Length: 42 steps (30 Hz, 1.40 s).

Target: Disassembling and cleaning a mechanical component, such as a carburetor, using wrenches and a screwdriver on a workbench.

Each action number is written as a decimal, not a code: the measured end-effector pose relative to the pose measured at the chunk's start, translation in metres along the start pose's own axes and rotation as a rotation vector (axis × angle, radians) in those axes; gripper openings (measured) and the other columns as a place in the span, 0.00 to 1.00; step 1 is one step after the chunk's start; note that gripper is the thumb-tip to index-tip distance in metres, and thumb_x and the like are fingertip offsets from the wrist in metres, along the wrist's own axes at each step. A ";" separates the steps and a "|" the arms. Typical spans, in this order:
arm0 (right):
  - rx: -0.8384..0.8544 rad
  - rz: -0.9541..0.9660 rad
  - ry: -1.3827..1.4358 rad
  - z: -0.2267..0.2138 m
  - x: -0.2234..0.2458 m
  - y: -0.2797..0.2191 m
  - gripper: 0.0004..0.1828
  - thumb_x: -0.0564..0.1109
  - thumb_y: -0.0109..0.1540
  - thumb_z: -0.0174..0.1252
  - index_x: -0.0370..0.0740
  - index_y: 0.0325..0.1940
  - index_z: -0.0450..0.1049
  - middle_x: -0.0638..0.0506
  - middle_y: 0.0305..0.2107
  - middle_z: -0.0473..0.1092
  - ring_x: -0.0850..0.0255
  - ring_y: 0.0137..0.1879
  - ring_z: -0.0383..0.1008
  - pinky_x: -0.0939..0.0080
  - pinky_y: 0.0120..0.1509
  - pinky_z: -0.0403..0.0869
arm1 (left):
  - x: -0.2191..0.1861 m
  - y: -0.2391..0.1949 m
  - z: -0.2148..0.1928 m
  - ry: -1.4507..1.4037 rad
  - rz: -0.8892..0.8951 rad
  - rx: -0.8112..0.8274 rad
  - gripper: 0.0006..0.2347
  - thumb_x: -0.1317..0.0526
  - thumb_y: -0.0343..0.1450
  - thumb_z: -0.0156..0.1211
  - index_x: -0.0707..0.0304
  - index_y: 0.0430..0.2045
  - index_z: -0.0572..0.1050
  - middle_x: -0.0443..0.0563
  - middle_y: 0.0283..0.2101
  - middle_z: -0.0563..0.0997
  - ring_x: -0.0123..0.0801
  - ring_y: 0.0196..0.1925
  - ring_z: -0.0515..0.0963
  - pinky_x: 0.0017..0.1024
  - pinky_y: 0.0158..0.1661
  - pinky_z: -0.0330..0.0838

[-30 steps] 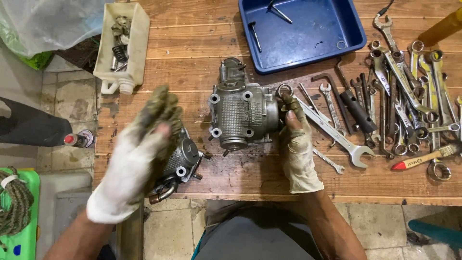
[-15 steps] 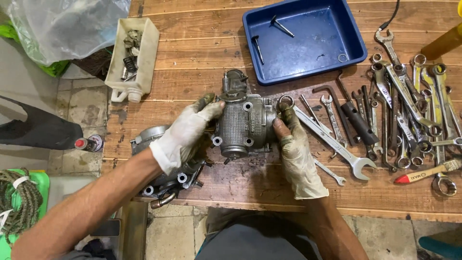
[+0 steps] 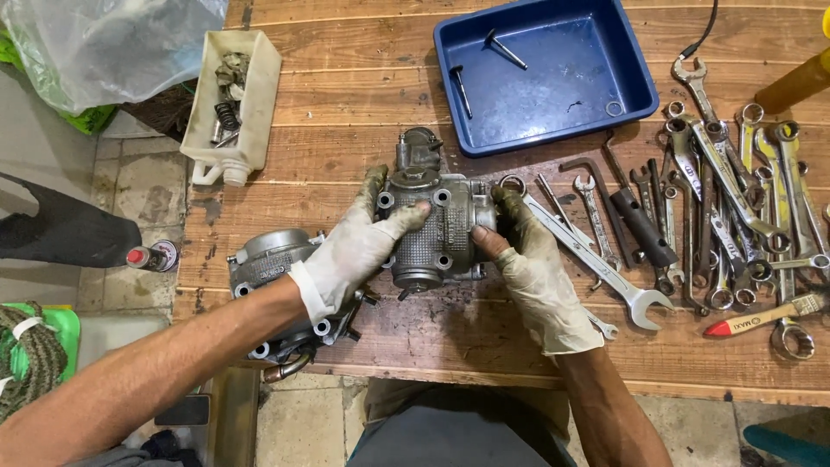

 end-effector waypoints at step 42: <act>0.167 -0.130 -0.377 0.074 0.091 0.055 0.48 0.41 0.48 0.79 0.33 0.68 0.62 0.29 0.50 0.72 0.35 0.60 0.75 0.42 0.68 0.74 | -0.028 0.114 -0.093 -0.269 -0.025 -0.088 0.13 0.60 0.66 0.68 0.67 0.41 0.78 0.54 0.35 0.81 0.38 0.35 0.85 0.37 0.36 0.83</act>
Point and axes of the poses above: each hand's wrist, its own y-axis towards the middle knuckle, its own z-axis out of the palm, x = y × z, the point moved 3 cm from there along y, towards the middle knuckle
